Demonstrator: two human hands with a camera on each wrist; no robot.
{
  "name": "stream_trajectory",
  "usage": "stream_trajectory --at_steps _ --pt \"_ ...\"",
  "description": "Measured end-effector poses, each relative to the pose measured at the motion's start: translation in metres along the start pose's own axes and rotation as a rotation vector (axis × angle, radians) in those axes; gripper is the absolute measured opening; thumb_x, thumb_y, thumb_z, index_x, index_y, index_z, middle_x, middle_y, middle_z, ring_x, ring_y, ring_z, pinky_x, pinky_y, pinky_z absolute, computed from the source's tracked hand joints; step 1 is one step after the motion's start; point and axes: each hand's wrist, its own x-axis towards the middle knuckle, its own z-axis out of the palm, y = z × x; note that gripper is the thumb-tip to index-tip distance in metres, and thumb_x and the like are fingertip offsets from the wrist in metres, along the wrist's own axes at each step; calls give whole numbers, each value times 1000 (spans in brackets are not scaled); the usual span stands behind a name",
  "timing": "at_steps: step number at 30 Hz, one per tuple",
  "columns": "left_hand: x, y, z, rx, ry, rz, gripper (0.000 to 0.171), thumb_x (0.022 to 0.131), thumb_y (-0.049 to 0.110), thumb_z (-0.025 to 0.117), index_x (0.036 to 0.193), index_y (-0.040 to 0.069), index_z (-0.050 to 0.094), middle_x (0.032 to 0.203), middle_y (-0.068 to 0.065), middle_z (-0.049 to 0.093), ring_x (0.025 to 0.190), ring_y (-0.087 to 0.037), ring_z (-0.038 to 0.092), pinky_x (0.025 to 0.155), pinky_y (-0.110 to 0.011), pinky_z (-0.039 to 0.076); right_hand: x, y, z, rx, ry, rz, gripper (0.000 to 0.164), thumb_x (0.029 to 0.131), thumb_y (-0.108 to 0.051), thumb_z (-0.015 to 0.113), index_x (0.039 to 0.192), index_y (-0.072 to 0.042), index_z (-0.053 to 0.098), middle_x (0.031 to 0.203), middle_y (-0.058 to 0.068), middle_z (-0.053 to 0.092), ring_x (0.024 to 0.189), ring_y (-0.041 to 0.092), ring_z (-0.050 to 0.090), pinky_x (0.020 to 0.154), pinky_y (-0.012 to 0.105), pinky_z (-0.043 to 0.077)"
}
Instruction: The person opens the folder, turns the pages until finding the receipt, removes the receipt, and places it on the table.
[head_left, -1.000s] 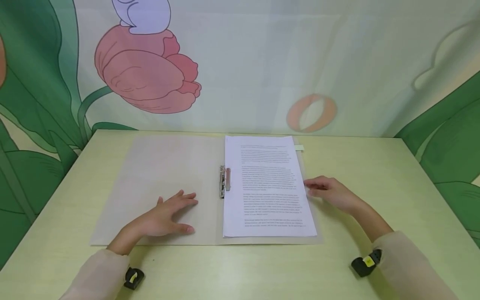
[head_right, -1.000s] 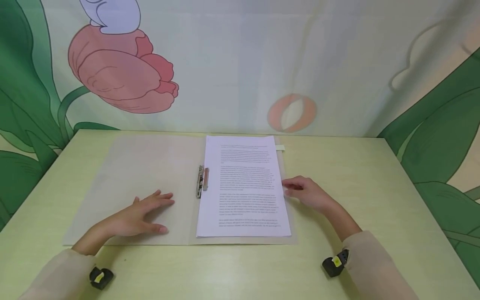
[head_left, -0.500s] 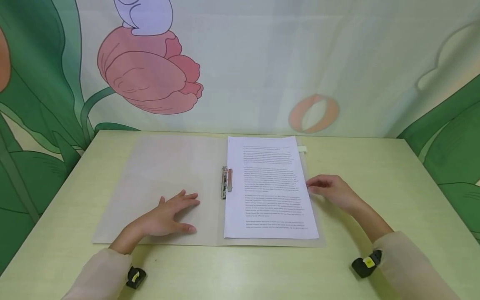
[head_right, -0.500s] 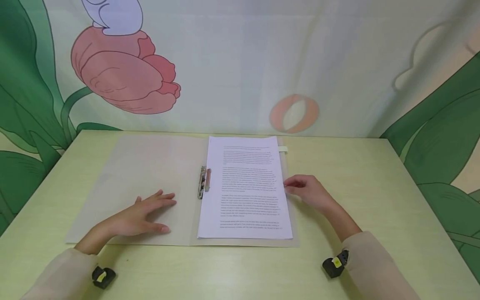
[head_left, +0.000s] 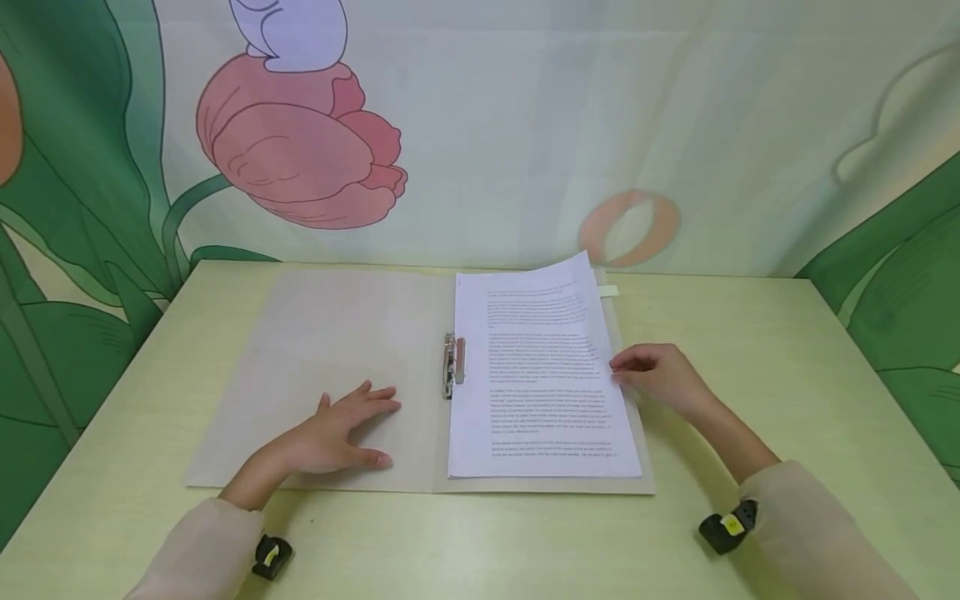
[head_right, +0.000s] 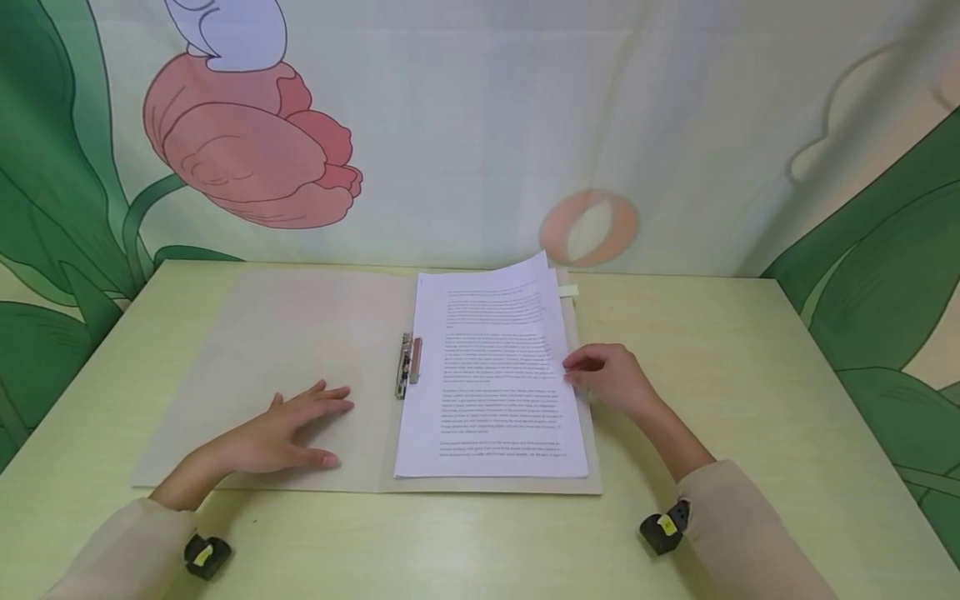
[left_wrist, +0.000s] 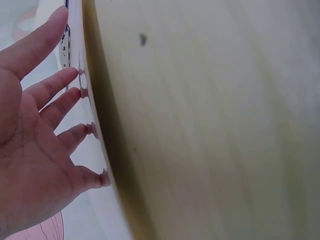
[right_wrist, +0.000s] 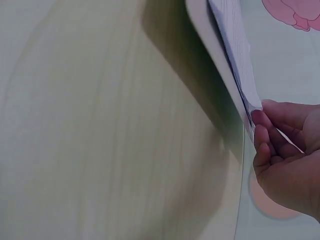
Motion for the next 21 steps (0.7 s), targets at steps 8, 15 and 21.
stream_trajectory --at_steps 8,15,21 --pt "1 -1 2 20 7 -1 72 77 37 71 136 8 42 147 -9 29 136 -36 9 97 -68 -4 1 -1 4 71 -21 14 25 82 -4 66 106 4 64 95 14 65 83 21 57 68 21 48" --pt "0 -1 2 12 9 3 73 77 37 71 136 8 42 147 -10 29 136 -36 9 96 -68 -4 2 -5 5 150 -98 -20 32 85 -8 65 115 0 62 103 15 63 86 21 58 72 21 49" --pt "0 -2 1 13 3 10 73 76 34 72 137 7 41 147 -10 28 136 -36 8 96 -68 -4 3 -12 8 180 -157 -73 34 86 -8 63 118 1 60 107 17 63 89 17 60 75 20 48"
